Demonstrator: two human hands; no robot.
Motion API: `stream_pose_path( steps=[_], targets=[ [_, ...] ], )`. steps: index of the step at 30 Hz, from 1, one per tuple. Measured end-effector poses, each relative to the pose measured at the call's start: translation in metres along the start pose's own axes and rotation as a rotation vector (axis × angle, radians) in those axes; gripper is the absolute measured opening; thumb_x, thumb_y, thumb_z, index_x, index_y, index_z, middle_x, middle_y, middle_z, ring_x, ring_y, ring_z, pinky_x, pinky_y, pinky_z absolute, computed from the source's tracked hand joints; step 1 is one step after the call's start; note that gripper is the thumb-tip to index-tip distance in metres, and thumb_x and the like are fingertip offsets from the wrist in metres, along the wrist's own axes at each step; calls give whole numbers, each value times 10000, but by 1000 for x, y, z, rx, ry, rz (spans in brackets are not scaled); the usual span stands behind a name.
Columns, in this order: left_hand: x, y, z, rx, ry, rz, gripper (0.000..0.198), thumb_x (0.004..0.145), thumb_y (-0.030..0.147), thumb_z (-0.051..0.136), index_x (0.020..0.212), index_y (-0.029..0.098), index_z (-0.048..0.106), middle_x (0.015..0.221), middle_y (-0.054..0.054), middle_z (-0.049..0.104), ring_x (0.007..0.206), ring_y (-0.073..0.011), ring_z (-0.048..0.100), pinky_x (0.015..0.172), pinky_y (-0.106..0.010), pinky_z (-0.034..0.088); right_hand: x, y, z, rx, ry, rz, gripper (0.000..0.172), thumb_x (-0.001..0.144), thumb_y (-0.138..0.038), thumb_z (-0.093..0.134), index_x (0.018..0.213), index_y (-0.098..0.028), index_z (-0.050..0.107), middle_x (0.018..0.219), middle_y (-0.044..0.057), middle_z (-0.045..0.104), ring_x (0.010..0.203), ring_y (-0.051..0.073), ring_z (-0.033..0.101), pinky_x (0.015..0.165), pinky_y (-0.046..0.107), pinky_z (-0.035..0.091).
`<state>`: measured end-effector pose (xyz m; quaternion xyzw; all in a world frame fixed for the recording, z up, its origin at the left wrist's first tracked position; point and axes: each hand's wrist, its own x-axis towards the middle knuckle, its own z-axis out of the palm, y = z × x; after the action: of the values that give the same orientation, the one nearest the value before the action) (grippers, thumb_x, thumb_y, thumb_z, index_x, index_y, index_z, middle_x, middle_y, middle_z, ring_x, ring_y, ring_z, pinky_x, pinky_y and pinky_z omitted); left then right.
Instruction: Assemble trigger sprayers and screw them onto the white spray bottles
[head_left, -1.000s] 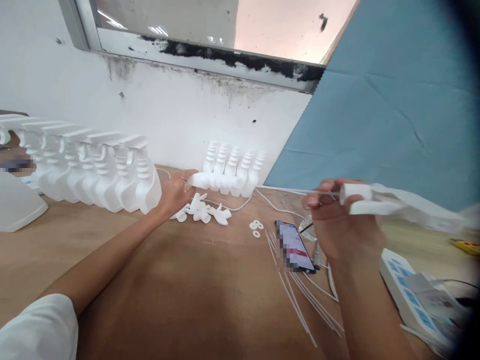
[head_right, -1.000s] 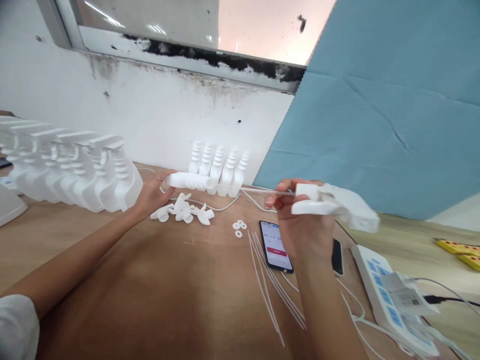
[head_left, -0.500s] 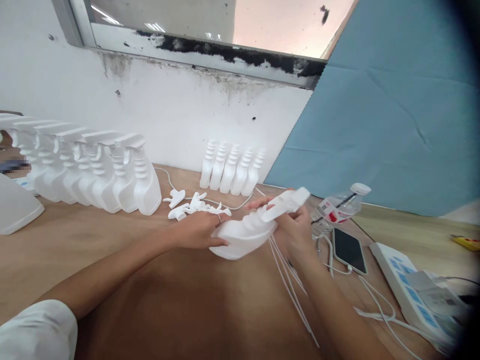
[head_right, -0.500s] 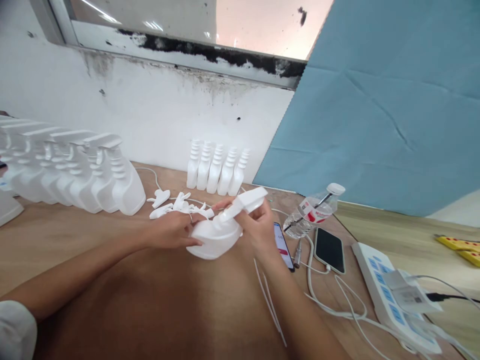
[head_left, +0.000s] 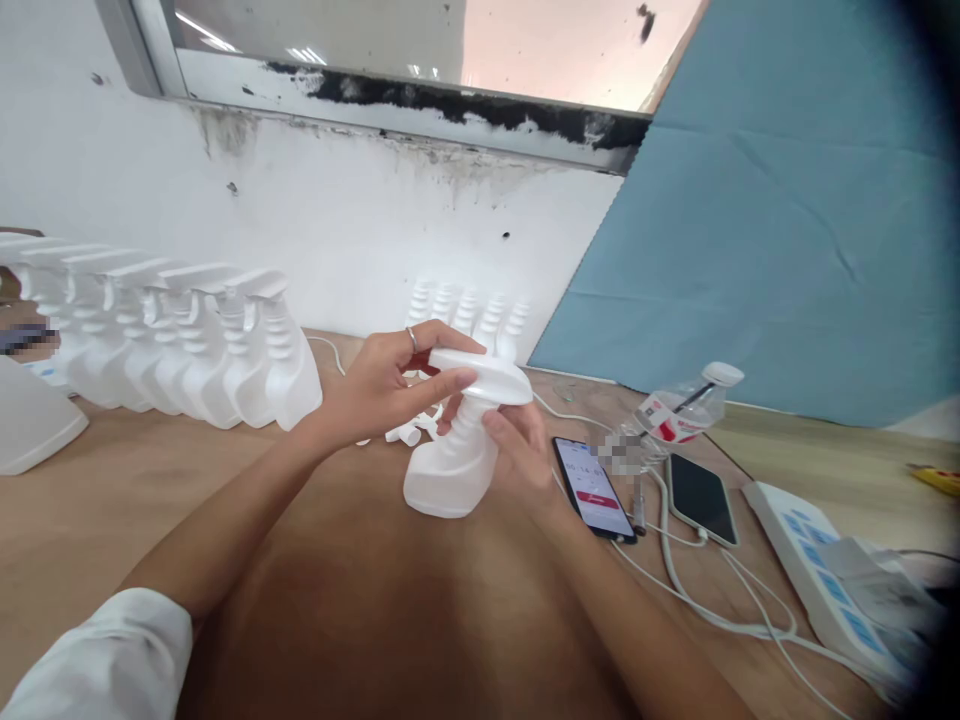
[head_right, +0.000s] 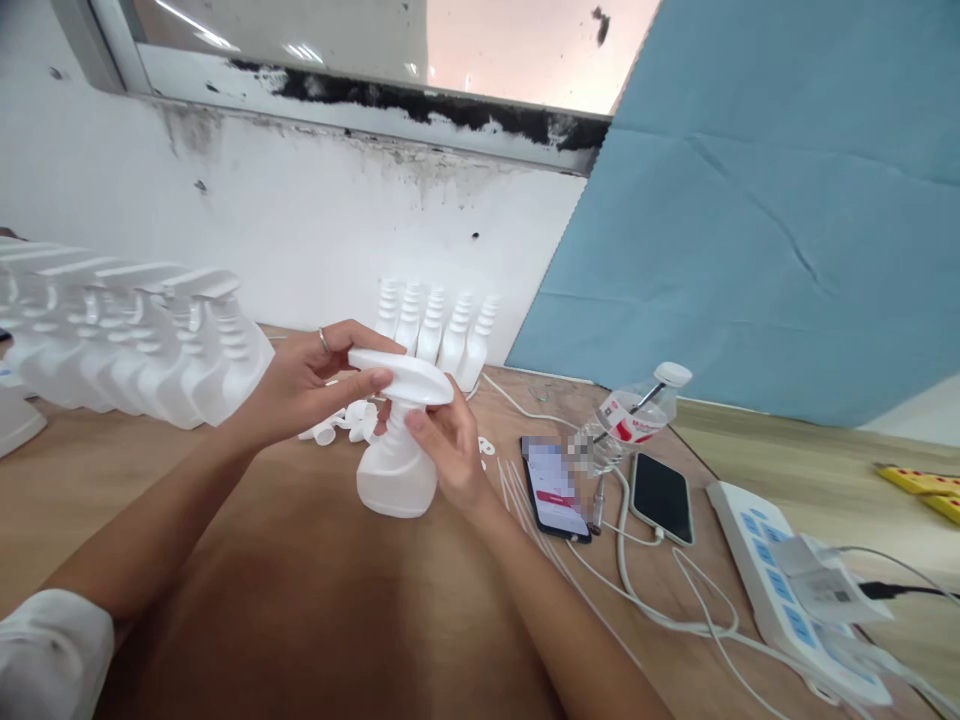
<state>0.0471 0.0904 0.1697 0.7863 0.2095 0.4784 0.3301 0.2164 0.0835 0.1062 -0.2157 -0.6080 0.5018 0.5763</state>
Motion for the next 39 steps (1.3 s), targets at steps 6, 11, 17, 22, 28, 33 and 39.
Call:
stream_pose_path(
  steps=[6, 11, 17, 22, 28, 33, 39],
  targets=[
    [-7, -6, 1, 41, 94, 17, 194, 875, 282, 634, 1016, 149, 626, 778, -29, 679, 648, -127, 654, 579, -219, 523, 0, 2, -2, -85, 57, 4, 351, 764, -360, 741, 1019, -219, 546, 813, 24, 674, 691, 179, 654, 641, 325, 540],
    [-5, -7, 3, 1, 68, 37, 183, 882, 270, 624, 1016, 145, 627, 769, -20, 670, 590, -102, 634, 560, -205, 529, 1, -3, 6, -101, 80, 39, 365, 787, -464, 684, 1007, -208, 547, 805, 32, 674, 693, 182, 652, 616, 315, 537],
    [-7, -2, 6, 34, 82, -20, 214, 878, 293, 622, 1037, 150, 629, 705, 2, 649, 518, -75, 597, 418, -140, 468, 1, -8, 11, -145, 107, 73, 351, 743, -448, 723, 943, -199, 575, 814, 28, 672, 695, 177, 643, 625, 309, 537],
    [-7, 1, 7, 47, 95, -8, 203, 865, 303, 634, 1005, 156, 640, 789, -14, 672, 505, -61, 588, 411, -137, 464, 0, -10, 13, -227, 168, 102, 288, 754, -423, 725, 828, -180, 587, 720, 19, 641, 619, 154, 611, 560, 276, 504],
    [-8, 0, 8, 20, 71, -18, 199, 875, 293, 623, 1016, 152, 630, 744, -5, 663, 512, -67, 591, 440, -147, 473, -3, -10, 10, -172, 93, 71, 283, 763, -403, 723, 877, -179, 592, 792, 32, 658, 663, 159, 619, 618, 295, 515],
    [-9, 0, 8, 23, 35, -2, 201, 892, 293, 602, 1035, 151, 610, 688, 7, 649, 506, -73, 591, 429, -146, 455, -8, -5, 7, -114, 53, 11, 352, 806, -468, 661, 987, -181, 568, 841, 53, 669, 725, 189, 643, 646, 318, 521],
    [-10, 0, 8, 51, 57, 38, 166, 866, 258, 644, 988, 149, 617, 701, 9, 654, 514, -66, 584, 486, -163, 451, -10, -4, 8, -133, 97, -32, 342, 794, -415, 697, 1001, -221, 506, 760, 6, 652, 673, 178, 642, 634, 319, 528]
  ],
)
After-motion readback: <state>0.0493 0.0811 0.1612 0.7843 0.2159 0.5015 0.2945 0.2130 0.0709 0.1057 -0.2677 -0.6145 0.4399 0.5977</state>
